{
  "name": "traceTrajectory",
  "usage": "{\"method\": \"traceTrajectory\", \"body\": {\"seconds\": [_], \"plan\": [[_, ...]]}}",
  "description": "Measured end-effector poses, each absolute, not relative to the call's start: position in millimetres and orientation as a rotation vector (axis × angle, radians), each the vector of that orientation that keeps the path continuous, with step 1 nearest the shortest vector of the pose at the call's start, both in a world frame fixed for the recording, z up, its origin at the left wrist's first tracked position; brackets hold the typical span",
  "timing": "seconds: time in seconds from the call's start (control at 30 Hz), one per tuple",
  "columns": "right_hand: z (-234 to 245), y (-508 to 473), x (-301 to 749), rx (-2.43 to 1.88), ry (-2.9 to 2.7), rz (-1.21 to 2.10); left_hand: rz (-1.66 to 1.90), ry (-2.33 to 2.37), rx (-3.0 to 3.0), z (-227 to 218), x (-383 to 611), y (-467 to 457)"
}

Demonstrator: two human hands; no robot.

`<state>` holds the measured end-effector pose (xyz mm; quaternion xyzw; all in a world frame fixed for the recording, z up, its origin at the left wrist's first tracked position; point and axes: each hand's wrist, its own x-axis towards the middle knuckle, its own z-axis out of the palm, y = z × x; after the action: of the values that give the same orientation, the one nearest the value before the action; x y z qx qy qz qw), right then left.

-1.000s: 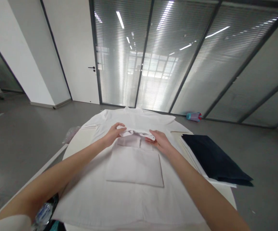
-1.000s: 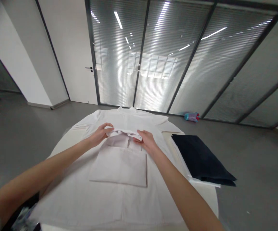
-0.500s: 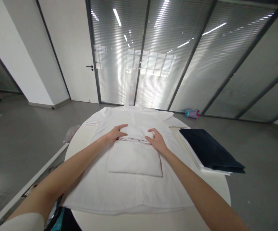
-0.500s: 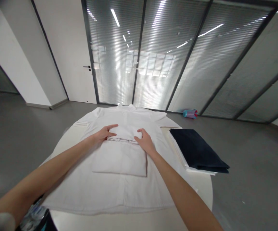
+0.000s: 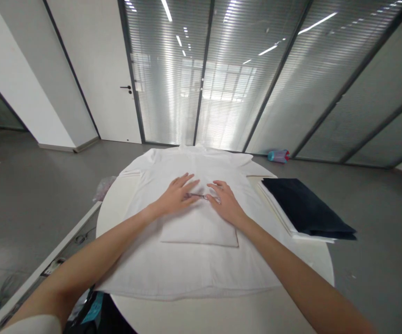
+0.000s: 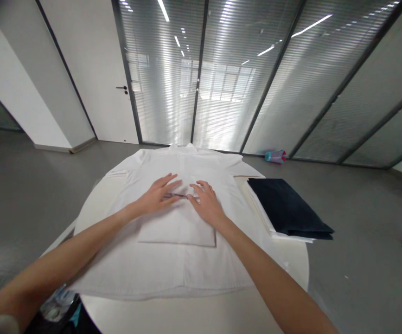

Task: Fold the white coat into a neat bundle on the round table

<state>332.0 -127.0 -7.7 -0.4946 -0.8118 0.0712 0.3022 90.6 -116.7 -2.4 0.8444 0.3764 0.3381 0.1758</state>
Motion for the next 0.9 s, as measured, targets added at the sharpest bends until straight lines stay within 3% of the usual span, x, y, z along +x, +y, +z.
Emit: {"method": "traceTrajectory", "body": {"seconds": [0.1,0.2,0.3,0.4,0.47,0.9], "plan": [[-9.6,-148.4,343.7,-1.276,-2.186,0.256,0.758,0.979,2.458,-9.3,96.5,-135.0],[-6.8,-179.3,365.3,-1.403,-2.038,0.306,0.825,1.155,2.428,0.0,82.2,-158.3],[-4.9,-210.2,383.3,-1.566,-1.798,0.677,0.807,1.431,2.147,11.1,54.6,-186.8],[-6.2,-231.0,388.6,-1.563,-1.601,1.149,0.558,1.346,1.775,10.3,29.9,-213.8],[-7.6,-237.8,387.0,-1.551,-1.503,1.289,0.491,1.257,1.605,6.4,20.4,-226.8],[-13.8,-245.0,374.7,-1.572,-1.490,1.166,0.688,1.125,1.389,-17.7,28.0,-230.2]]}}
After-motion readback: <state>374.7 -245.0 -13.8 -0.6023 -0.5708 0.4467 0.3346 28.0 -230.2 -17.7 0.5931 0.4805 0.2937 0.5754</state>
